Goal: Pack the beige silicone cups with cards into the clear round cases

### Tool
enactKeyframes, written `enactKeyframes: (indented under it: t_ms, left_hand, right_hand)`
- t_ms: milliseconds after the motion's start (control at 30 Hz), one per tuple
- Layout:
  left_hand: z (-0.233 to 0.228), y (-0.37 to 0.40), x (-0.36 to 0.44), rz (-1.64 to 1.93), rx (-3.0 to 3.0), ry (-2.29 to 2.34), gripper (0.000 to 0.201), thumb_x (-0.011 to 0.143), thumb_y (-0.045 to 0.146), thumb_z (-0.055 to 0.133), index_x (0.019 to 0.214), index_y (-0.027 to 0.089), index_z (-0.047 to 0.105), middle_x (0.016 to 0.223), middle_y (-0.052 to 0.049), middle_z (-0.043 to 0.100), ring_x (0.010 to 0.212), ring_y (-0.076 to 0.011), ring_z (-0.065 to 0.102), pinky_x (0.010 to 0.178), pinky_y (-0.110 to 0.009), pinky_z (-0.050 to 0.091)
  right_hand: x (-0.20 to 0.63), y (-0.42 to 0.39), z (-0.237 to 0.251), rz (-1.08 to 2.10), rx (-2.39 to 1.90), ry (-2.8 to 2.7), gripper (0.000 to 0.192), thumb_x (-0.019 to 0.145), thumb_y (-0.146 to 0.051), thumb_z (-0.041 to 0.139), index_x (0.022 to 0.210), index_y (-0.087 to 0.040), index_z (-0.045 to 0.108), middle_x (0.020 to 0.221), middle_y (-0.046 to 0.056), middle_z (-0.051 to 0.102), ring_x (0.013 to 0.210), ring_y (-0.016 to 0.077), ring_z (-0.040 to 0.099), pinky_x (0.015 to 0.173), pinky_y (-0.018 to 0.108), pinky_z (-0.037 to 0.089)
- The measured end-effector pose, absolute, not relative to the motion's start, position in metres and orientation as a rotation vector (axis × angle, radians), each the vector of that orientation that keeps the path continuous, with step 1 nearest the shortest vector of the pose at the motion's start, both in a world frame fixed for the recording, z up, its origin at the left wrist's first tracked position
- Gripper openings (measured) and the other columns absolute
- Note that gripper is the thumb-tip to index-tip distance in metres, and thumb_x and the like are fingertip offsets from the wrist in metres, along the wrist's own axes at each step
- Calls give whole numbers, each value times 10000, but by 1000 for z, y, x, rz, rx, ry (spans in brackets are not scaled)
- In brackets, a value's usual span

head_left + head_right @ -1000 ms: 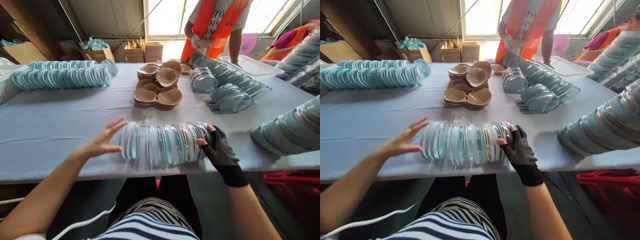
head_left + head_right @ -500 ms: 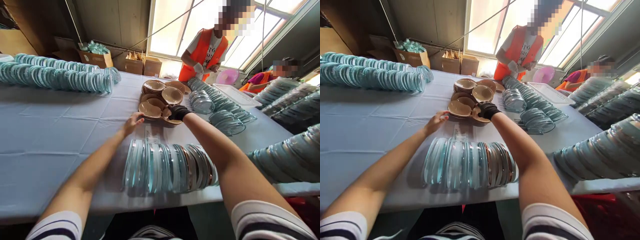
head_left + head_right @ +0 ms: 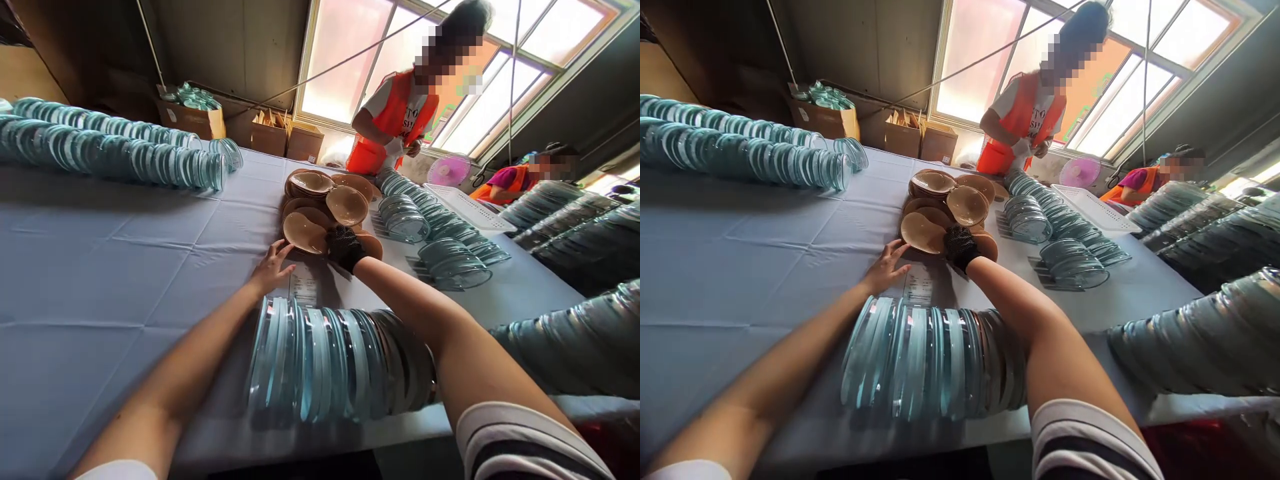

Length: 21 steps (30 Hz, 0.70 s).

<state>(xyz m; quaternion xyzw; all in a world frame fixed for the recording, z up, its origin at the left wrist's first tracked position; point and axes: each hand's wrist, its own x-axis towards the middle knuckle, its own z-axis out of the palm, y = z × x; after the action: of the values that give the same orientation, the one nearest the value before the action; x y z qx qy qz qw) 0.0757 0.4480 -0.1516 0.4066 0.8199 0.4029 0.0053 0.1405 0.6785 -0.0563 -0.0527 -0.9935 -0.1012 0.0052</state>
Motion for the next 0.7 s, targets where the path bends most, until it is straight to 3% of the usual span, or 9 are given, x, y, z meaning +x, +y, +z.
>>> enactKeyframes:
  t_ms: [167,333,433,600,700]
  left_hand:
    - [-150,447,78,1232,1219,2580,572,936,383,531,1484,261,420,1483,-121,432,1332,-316,505,1107,-496,443]
    - [-153,448,77,1249,1297,2591,647,923,374,546,1530,277,346,1605,-105,269,1449,-305,368,1169,-477,375]
    - [-152,448,77,1189,1406,2581,644,947,414,514,1544,270,322,1665,-88,150,1490,-321,291,1198,-497,317]
    - [-145,449,78,978,1449,2538,662,964,479,469,1562,260,287,1670,-87,163,1499,-313,281,1188,-505,310]
    - [-144,450,78,901,1440,2547,673,966,521,451,1565,263,286,1674,-84,144,1488,-316,307,1183,-501,313]
  right_hand:
    - [147,684,-50,-455,-255,-3050,607,740,-326,684,1289,-107,545,1368,264,525,1209,408,509,949,498,448]
    - [156,697,-46,-524,-371,-3030,685,714,-543,713,1223,-104,578,1336,253,546,1239,439,483,1066,627,305]
    - [158,705,-46,-529,-387,-3050,712,716,-601,699,1217,-107,588,1315,237,570,1220,410,516,1070,582,326]
    - [154,709,-45,-526,-396,-3119,698,710,-616,699,1173,-100,619,1221,233,628,1122,373,592,940,463,447]
    - [150,707,-44,-550,-412,-3130,721,687,-582,727,1192,-82,607,1268,249,602,1186,392,554,983,489,410]
